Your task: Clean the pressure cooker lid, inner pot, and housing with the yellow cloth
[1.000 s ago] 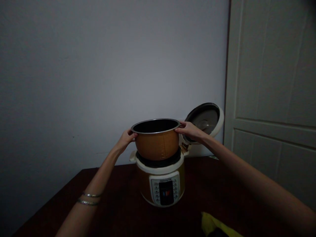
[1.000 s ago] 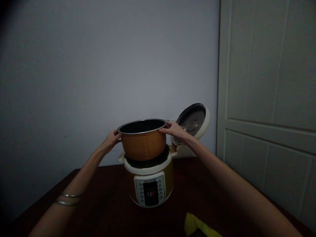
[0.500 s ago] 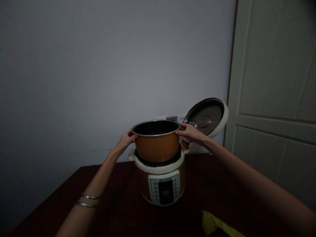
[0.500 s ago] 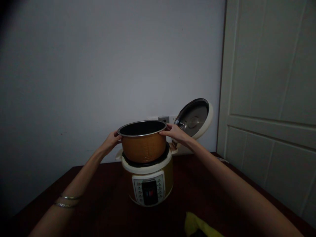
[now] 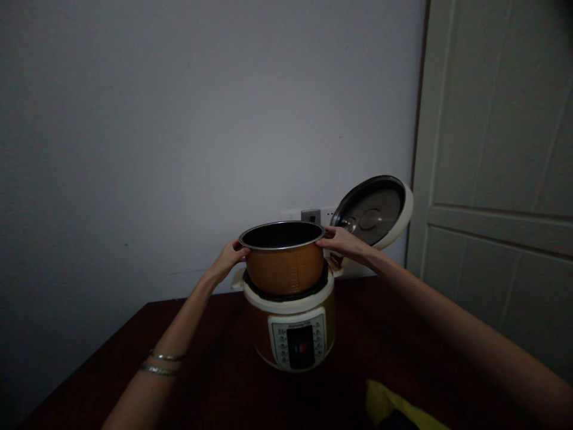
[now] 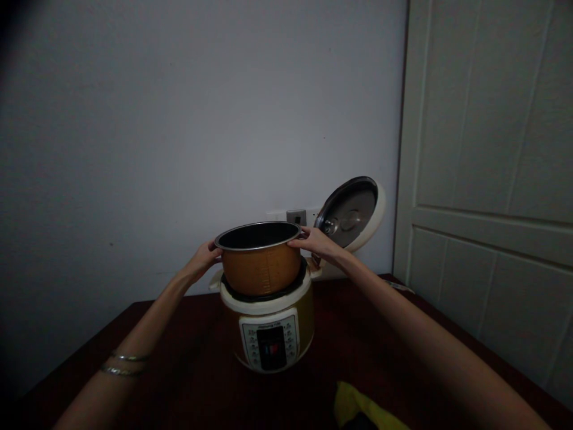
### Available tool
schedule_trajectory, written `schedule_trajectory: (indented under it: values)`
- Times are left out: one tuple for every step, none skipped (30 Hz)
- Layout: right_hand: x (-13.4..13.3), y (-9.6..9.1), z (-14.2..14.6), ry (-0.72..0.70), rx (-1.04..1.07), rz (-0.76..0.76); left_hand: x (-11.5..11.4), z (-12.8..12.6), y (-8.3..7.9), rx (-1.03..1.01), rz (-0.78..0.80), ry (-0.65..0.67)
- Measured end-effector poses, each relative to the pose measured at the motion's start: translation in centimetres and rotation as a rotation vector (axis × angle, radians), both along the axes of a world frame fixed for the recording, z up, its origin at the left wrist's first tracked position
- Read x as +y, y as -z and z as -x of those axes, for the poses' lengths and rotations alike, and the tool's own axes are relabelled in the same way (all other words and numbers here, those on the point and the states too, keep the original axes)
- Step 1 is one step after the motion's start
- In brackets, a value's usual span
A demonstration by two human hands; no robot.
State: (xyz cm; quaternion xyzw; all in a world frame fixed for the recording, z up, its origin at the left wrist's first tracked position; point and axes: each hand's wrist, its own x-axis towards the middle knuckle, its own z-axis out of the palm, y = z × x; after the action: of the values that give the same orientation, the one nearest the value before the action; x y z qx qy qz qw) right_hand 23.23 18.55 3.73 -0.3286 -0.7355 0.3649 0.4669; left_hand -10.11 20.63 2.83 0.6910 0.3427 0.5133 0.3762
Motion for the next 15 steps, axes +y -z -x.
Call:
schedule_trajectory:
  values:
    - [-0.05,-0.01,0.01,0.006,-0.006,0.002,0.07,0.04,0.06,0.002,0.001,0.004]
    - [-0.08,0.0,0.01,0.011,-0.014,0.007,0.11,0.08,0.11,0.006,0.0,0.012]
    - [-0.08,0.02,0.0,0.013,-0.022,0.011,0.14,0.11,0.16,0.013,-0.002,0.021]
    - [-0.03,0.05,-0.04,0.013,-0.032,0.017,0.15,0.14,0.21,0.02,-0.004,0.029]
    - [0.05,0.09,-0.1,0.01,-0.042,0.023,0.15,0.16,0.26,0.028,-0.005,0.035]
    - [0.15,0.12,-0.16,0.006,-0.052,0.032,0.14,0.17,0.32,0.037,-0.006,0.04]
    - [0.25,0.13,-0.23,0.003,-0.063,0.041,0.12,0.18,0.38,0.046,-0.005,0.048]
    - [0.32,0.1,-0.29,0.0,-0.079,0.048,0.12,0.17,0.45,0.056,-0.003,0.058]
    - [0.33,0.03,-0.33,0.001,-0.103,0.056,0.13,0.16,0.52,0.07,-0.001,0.071]
    - [0.27,-0.09,-0.36,0.001,-0.133,0.065,0.17,0.14,0.59,0.087,-0.001,0.081]
    - [0.14,-0.24,-0.39,-0.003,-0.164,0.073,0.23,0.12,0.66,0.104,-0.002,0.09]
    - [-0.04,-0.4,-0.42,-0.013,-0.193,0.084,0.31,0.09,0.72,0.121,-0.008,0.097]
    - [-0.24,-0.55,-0.46,-0.028,-0.216,0.1,0.4,0.06,0.76,0.136,-0.02,0.099]
    - [-0.41,-0.66,-0.54,-0.046,-0.233,0.121,0.48,0.03,0.78,0.15,-0.038,0.101]
    - [-0.54,-0.72,-0.67,-0.066,-0.244,0.149,0.55,0.01,0.77,0.164,-0.056,0.106]
